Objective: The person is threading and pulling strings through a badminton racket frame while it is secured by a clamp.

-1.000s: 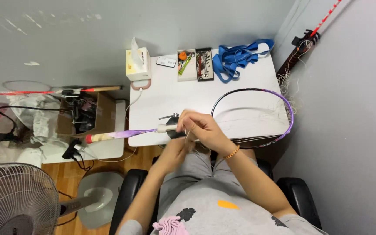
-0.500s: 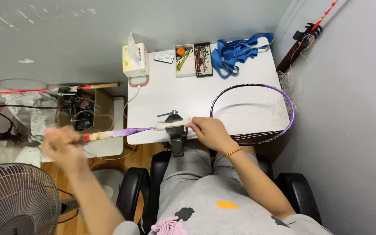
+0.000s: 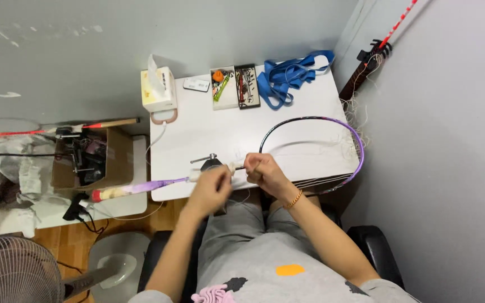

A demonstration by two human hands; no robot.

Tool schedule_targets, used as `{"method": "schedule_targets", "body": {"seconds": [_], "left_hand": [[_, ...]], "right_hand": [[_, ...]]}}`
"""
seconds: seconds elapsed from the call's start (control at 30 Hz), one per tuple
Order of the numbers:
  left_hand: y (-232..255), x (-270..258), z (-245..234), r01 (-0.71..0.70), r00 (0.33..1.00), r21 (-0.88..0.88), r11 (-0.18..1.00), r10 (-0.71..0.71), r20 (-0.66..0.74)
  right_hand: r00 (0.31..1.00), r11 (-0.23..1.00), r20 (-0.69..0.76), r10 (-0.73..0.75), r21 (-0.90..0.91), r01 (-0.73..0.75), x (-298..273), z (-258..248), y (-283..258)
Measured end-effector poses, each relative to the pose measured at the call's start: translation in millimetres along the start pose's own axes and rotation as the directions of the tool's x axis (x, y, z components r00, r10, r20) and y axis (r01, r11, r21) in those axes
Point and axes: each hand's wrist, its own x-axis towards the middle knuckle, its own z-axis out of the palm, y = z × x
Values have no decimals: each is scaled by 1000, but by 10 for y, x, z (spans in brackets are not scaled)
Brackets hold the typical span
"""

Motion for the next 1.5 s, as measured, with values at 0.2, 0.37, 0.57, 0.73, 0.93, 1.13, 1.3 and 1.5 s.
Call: {"method": "schedule_targets", "body": {"seconds": [0.2,0.37,0.57,0.73,0.93,1.13,1.3,1.5], "left_hand": [[-264,-102,792,-206,979,107,973,204,26],[-456,-121,454,-233,917,231,945,292,-272],[-1140,131,-1004,-27,720,44,999,50,-692],[-602,568,-2047,-123,594,87,989,144,-792],[-54,1114,-1661,92,976,396,913,-4,-217],[-72,886,-1337,-68,941,388,919,-70,332],[-239,584,-968,10,933,446,895,153,-327],[69,576,-647,-126,881,370,920,275,-384]], "right_hand": [[768,944,588,255,-322,-67,-235,1155,-6],[771,948,574,275,-296,-118,-344,1432,-154],[969,551,166,-182,-799,240,-130,1383,-737],[978,163,-29,-205,-987,5,-51,805,-822],[995,719,-31,97,-689,-91,86,508,-622],[984,991,135,-118,-53,127,362,907,-1028],[947,959,184,-264,153,238,678,1338,-1358],[824,894,348,-448,167,415,976,1779,-1744]]}}
